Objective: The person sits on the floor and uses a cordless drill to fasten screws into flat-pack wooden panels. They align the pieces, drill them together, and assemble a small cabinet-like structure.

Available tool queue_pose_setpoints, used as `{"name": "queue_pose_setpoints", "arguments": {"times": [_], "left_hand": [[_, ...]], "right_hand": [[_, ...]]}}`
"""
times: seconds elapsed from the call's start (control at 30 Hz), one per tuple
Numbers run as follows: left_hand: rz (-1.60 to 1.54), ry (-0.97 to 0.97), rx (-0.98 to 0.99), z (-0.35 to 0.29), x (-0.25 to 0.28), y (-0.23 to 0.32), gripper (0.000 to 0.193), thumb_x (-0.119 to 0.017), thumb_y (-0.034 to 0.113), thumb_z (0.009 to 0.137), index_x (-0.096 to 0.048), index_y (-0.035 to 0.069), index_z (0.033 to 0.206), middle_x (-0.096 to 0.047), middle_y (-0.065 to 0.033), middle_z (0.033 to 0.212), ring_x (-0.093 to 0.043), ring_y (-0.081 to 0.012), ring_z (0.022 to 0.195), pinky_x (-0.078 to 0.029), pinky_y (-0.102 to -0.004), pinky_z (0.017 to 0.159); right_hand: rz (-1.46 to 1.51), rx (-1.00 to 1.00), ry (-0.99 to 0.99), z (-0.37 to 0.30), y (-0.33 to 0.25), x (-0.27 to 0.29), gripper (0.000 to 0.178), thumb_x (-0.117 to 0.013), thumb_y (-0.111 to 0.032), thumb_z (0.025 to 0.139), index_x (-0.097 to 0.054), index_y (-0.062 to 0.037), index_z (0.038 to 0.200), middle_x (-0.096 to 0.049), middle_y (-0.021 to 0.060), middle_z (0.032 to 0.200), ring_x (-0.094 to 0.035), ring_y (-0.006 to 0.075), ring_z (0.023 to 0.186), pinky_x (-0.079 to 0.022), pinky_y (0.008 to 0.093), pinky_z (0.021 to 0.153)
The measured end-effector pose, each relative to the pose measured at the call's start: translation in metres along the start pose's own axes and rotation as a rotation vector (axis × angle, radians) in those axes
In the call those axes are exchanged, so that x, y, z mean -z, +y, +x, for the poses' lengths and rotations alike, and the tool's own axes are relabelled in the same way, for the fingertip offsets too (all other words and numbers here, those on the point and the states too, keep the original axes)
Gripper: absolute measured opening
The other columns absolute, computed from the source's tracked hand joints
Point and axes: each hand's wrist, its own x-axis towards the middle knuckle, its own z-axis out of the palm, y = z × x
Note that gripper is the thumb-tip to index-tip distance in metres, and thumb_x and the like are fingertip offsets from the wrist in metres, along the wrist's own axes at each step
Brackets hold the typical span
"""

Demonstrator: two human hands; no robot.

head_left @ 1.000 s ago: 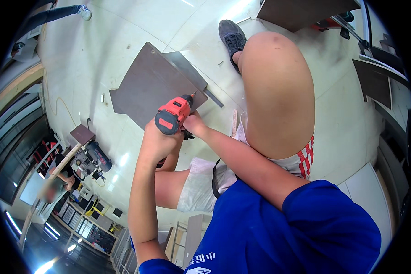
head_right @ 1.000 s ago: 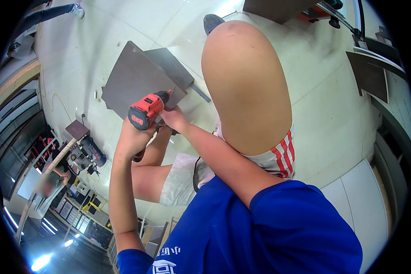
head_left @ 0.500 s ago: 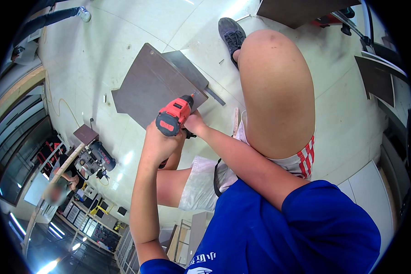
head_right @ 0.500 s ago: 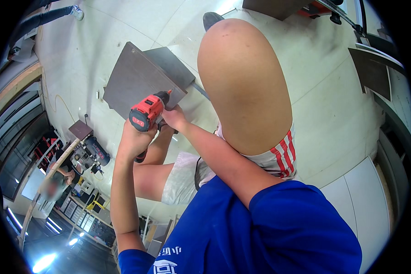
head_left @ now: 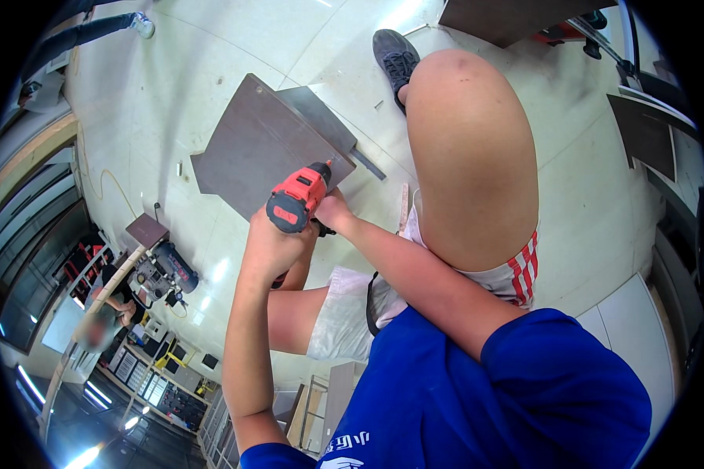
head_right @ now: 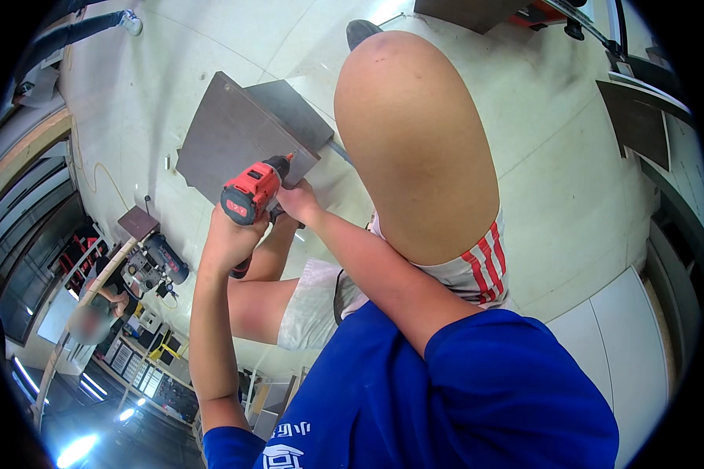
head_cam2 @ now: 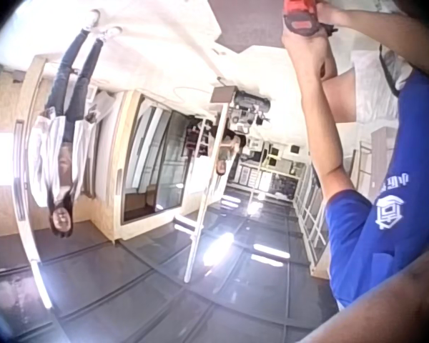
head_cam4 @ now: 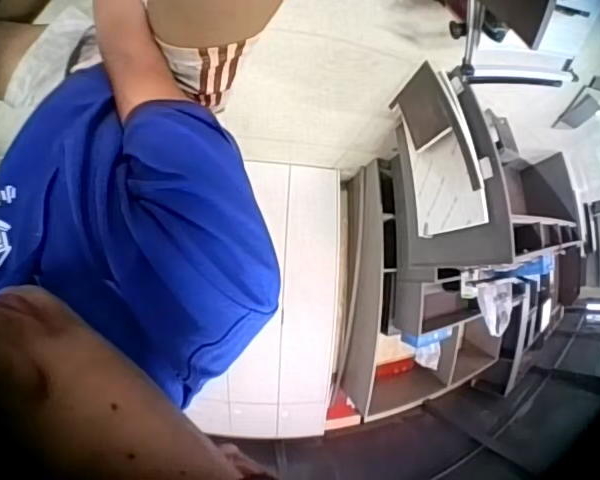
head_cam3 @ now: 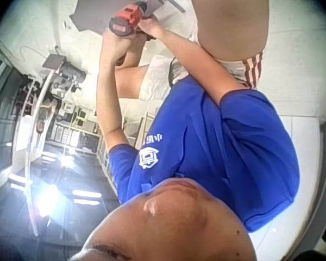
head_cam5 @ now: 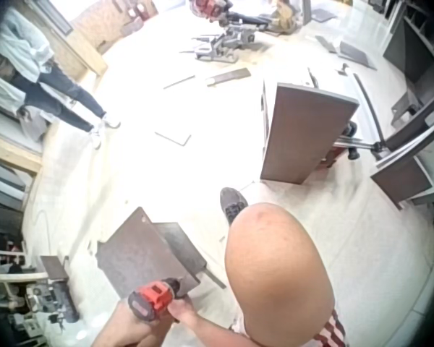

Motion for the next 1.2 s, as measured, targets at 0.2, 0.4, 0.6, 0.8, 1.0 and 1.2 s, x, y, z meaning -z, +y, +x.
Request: {"name": "queue_pose_setpoints", "arguments": {"times": [0.2, 0.4, 0.6, 0.8, 1.0, 1.2], "left_hand": [[0.009, 0.0, -0.03, 0.001, 0.0, -0.007, 0.021, -0.067, 0.004, 0.075, -0.062, -0.002, 0.095, -0.067, -0.0143, 0.082, -0.064, -0.0248, 0.074, -0.053, -0.035, 0.073], [0.015, -0.003, -0.025, 0.001, 0.0, -0.007, 0.022, -0.067, 0.004, 0.075, -0.062, -0.002, 0.095, -0.067, -0.0144, 0.083, -0.065, -0.0252, 0.075, -0.053, -0.0355, 0.074], [0.013, -0.007, -0.006, 0.002, 0.0, -0.001, 0.024, -0.069, 0.005, 0.074, -0.063, -0.002, 0.096, -0.068, -0.0152, 0.084, -0.066, -0.0269, 0.077, -0.053, -0.0362, 0.075], [0.03, -0.013, -0.015, 0.002, 0.001, -0.002, 0.024, -0.069, 0.005, 0.074, -0.063, -0.001, 0.096, -0.068, -0.0158, 0.086, -0.067, -0.0293, 0.079, -0.053, -0.0368, 0.077], [0.02, -0.024, 0.005, 0.002, 0.003, -0.001, 0.025, -0.069, 0.005, 0.074, -0.063, -0.001, 0.097, -0.069, -0.0156, 0.087, -0.068, -0.0294, 0.08, -0.053, -0.037, 0.078], [0.007, -0.012, -0.02, 0.002, 0.0, -0.004, 0.025, -0.069, 0.003, 0.073, -0.063, -0.001, 0.098, -0.069, -0.0155, 0.087, -0.068, -0.03, 0.081, -0.053, -0.0373, 0.078]], "right_hand": [[0.049, -0.023, -0.014, -0.004, -0.009, 0.002, 0.053, -0.066, -0.044, 0.092, -0.063, -0.0018, 0.123, -0.071, 0.0125, 0.115, -0.069, 0.0212, 0.103, -0.055, 0.0341, 0.085], [0.079, -0.05, -0.037, -0.006, -0.017, 0.003, 0.051, -0.066, -0.043, 0.093, -0.06, -0.0022, 0.123, -0.07, 0.0095, 0.107, -0.07, 0.0164, 0.093, -0.058, 0.0305, 0.074], [0.111, 0.013, -0.034, -0.008, -0.024, 0.006, 0.049, -0.066, -0.043, 0.093, -0.061, -0.0001, 0.116, -0.069, 0.0085, 0.104, -0.069, 0.0143, 0.085, -0.058, 0.0301, 0.072], [0.132, 0.017, -0.022, -0.011, -0.026, 0.005, 0.047, -0.066, -0.044, 0.093, -0.063, -0.0018, 0.114, -0.07, 0.0083, 0.102, -0.069, 0.0143, 0.085, -0.058, 0.03, 0.072], [0.078, 0.032, 0.013, -0.008, -0.018, 0.002, 0.049, -0.066, -0.043, 0.092, -0.063, -0.001, 0.117, -0.071, 0.0101, 0.106, -0.069, 0.0165, 0.092, -0.058, 0.0318, 0.078], [0.054, 0.043, -0.029, -0.004, -0.008, 0.002, 0.047, -0.065, -0.041, 0.092, -0.063, -0.0016, 0.119, -0.071, 0.0106, 0.112, -0.068, 0.02, 0.101, -0.054, 0.0345, 0.087]]}}
